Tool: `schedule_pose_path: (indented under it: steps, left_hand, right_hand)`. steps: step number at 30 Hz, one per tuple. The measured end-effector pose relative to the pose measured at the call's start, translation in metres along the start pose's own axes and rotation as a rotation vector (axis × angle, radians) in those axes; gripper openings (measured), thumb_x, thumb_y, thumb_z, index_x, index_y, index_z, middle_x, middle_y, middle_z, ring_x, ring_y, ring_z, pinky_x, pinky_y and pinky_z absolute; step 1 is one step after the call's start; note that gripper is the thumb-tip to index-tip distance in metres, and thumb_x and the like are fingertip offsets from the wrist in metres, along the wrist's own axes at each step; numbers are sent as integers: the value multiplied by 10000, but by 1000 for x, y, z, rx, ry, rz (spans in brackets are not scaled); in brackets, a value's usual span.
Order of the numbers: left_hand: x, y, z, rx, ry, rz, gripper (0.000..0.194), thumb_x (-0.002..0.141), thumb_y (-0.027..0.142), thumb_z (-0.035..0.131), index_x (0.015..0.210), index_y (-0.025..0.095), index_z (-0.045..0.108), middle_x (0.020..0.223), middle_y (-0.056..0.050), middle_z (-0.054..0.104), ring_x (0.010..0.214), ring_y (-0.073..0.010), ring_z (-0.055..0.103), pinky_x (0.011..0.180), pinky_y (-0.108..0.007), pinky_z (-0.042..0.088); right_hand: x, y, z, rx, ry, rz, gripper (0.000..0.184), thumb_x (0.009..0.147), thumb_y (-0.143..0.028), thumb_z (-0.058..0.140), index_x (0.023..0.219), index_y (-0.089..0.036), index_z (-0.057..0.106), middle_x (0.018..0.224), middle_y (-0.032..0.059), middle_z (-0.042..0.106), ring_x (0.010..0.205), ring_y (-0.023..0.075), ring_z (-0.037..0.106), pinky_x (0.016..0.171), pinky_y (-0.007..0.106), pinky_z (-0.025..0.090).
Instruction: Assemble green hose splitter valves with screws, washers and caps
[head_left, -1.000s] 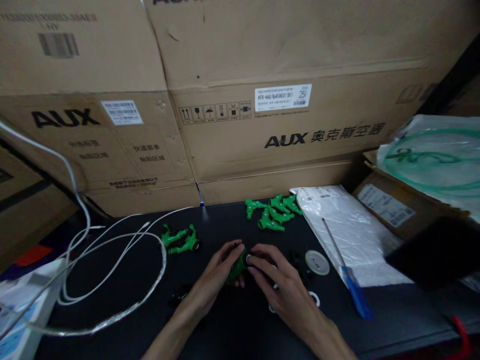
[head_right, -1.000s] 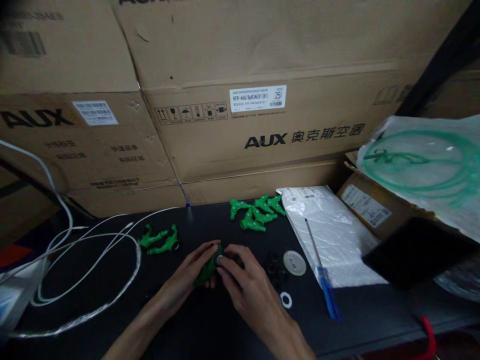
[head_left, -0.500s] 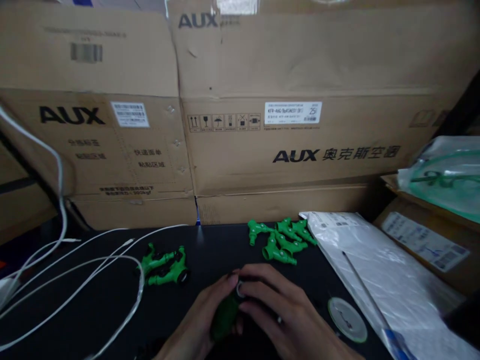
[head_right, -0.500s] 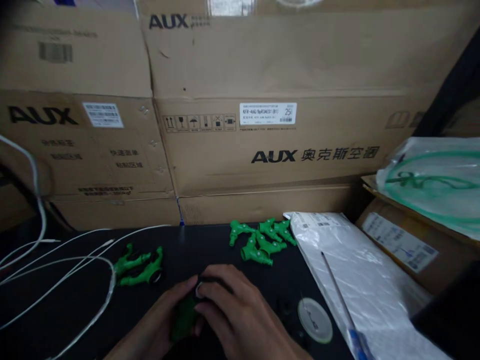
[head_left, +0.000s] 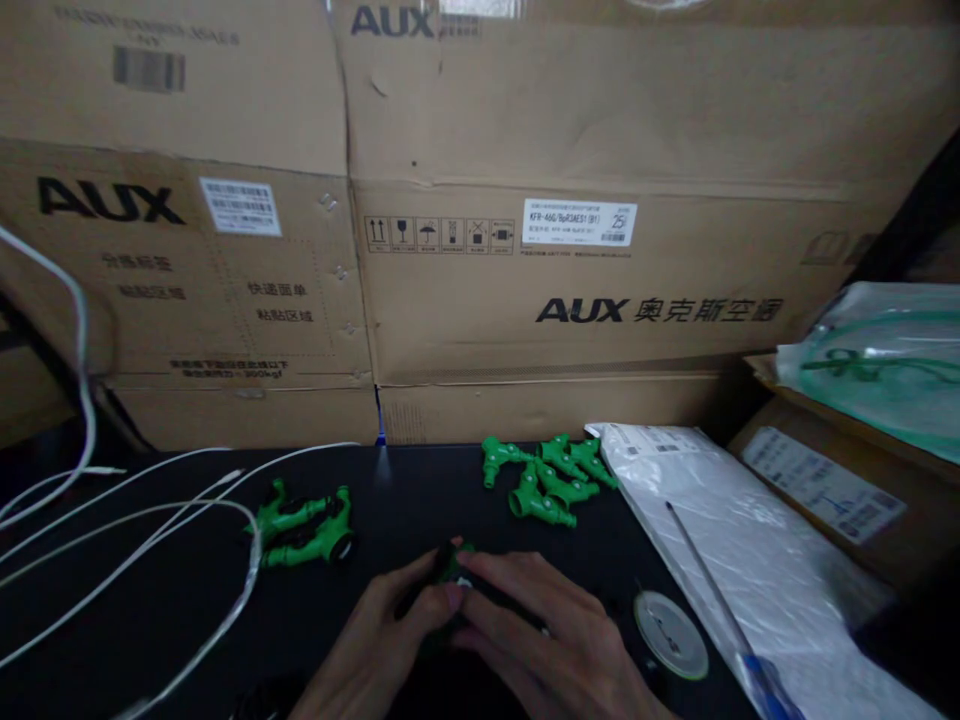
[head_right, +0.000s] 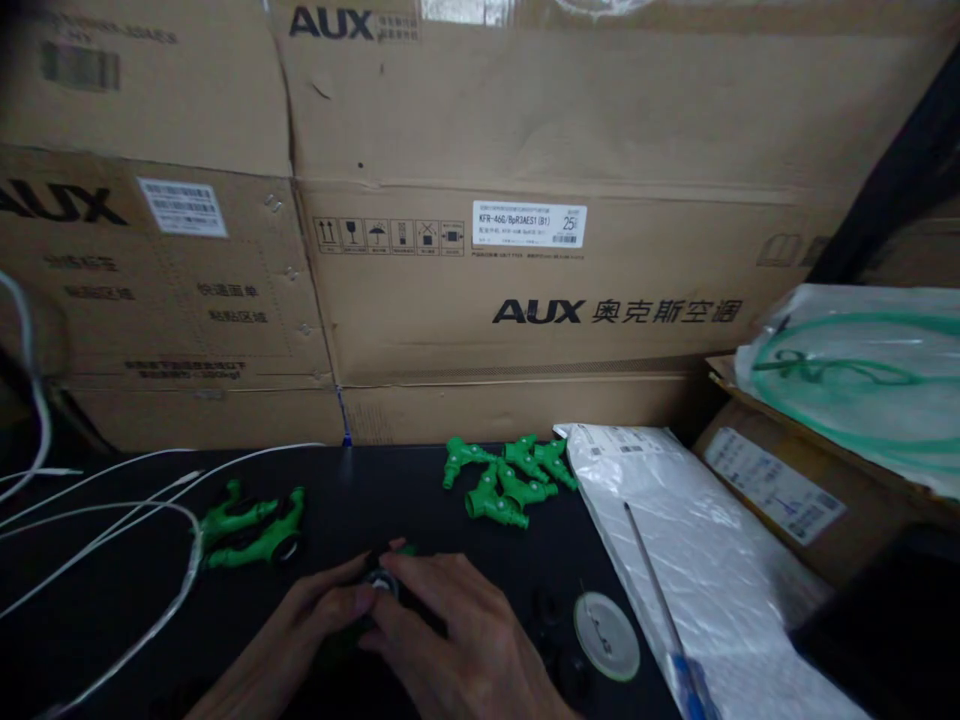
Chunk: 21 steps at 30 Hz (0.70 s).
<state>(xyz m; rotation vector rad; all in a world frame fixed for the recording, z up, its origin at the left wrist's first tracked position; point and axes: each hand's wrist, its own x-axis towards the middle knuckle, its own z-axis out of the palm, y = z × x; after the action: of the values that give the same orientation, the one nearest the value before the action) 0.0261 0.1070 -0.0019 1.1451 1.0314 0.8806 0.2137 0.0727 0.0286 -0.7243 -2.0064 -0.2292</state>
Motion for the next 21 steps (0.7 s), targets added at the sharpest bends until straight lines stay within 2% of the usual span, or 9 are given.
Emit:
schedule_pose_path:
  steps: [4,8,14,18,21]
  left_hand:
    - [1,2,2,76,-32,52,474,764,439,714,1146,168,789,1077,-112,795,1182,-371,658,1087,-489,461]
    - [1,6,2,87,-47,79,576,789,418,685,1304,163,707,1093,-101,790,1124,-333,684,1019,-444,516]
    - [-13,20,6,220,-68,90,636,814,376,627,1410,153,606,1095,-99,770,1043,-286,693,891,-372,556]
    - [-21,24,8,361,-94,127,549,897,326,539,1431,209,585,1195,-71,748,1129,-268,663,962,-366,514]
    - [-23,26,9,423,-131,168,440,949,290,487,1350,249,662,1240,-33,739,1105,-232,668,999,-338,482]
  right_hand:
    - [0,-2,-3,-2,33,-11,167,993,-191,598,1019,-108,741,1039,140,791,871,185,777,794,271,661]
    - [-1,-4,-4,10,48,33,157,977,-167,617,939,-108,758,1005,129,799,816,182,781,770,274,667]
    - [-4,-5,-9,1,-71,28,146,979,-157,610,996,-105,745,1079,155,784,941,219,779,826,318,672]
    - [-7,-4,-11,-2,-125,30,154,993,-158,584,1039,-124,727,1118,158,770,1000,218,767,861,333,668]
    - [-8,-4,-11,-3,-159,18,152,1000,-144,563,1045,-125,707,1146,165,756,1021,222,758,867,348,669]
